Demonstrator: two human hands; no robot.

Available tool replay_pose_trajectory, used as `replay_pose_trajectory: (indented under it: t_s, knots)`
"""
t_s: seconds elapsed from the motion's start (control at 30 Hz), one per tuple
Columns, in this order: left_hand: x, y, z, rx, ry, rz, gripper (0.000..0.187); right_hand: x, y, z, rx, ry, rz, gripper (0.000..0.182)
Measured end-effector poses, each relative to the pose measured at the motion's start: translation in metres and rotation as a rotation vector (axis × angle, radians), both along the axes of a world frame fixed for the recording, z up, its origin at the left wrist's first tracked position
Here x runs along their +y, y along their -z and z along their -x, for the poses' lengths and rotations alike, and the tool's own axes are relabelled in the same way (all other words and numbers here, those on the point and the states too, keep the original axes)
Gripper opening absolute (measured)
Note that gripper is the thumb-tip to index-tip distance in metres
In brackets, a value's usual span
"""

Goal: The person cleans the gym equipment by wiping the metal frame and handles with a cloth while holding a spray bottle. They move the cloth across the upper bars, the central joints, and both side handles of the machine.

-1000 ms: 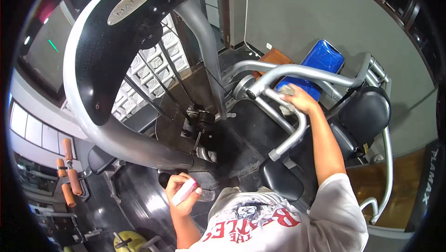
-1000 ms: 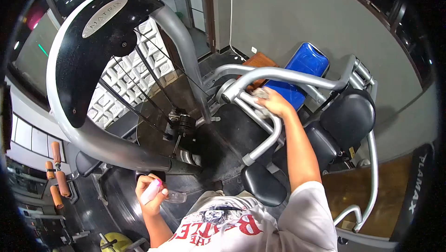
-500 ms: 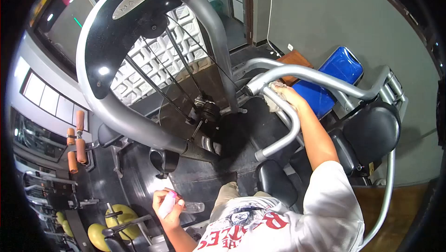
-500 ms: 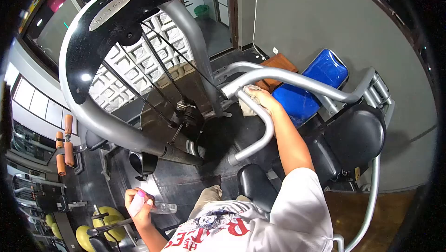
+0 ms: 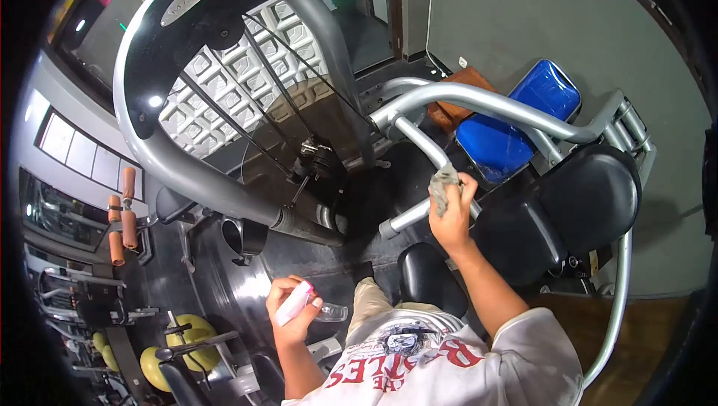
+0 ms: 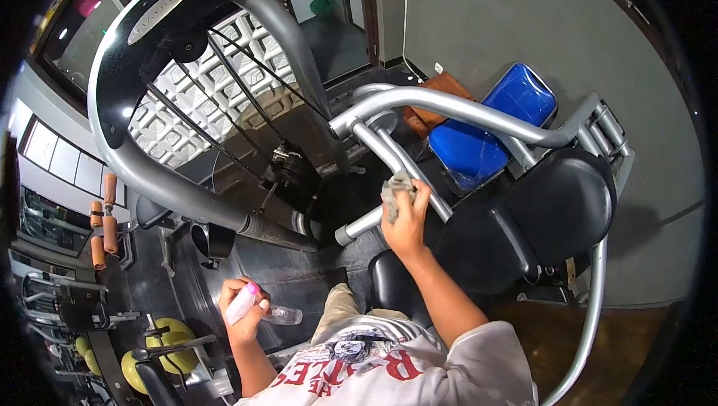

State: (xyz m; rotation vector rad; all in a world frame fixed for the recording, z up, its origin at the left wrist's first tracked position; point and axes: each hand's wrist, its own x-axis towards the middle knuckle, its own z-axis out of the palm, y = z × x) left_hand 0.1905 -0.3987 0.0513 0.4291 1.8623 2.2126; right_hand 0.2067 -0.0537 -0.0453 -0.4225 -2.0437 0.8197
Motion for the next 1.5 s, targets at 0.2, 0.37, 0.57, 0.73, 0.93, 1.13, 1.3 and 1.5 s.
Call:
replay_pose_trajectory:
  t_s: [0.2,0.37,0.57,0.73,0.93,1.13,1.3,1.5]
  knots:
    - [0.003,0.0,-0.026,0.0,0.038,0.032,0.034,0.041,-0.058,0.04,-0.538,-0.1,-0.292,0.036]
    - [0.005,-0.008,-0.056,0.115,0.065,0.029,0.036,0.075,-0.031,0.143,-0.556,-0.232,-0.339,0.033]
    - [-0.009,-0.001,-0.087,0.006,0.032,-0.103,0.04,0.044,-0.041,0.137,-0.661,-0.147,-0.533,0.021]
    - [-0.022,0.015,-0.085,-0.064,-0.026,-0.042,0.037,0.02,-0.05,0.016,-0.435,-0.227,-0.604,0.018]
    - [-0.009,0.003,-0.054,-0.03,0.006,0.016,0.033,-0.037,-0.013,-0.037,-0.348,-0.318,-0.637,0.026]
    - [0.004,-0.01,-0.031,0.097,0.167,-0.041,0.034,0.029,-0.054,-0.02,-0.408,-0.057,-0.595,0.026]
    - [-0.001,-0.001,-0.035,-0.013,0.18,-0.037,0.035,0.023,-0.034,-0.013,-0.191,0.037,-0.421,0.027]
    - [0.012,0.005,-0.039,-0.018,0.184,-0.018,0.034,-0.076,0.024,-0.023,-0.352,-0.202,-0.606,0.037]
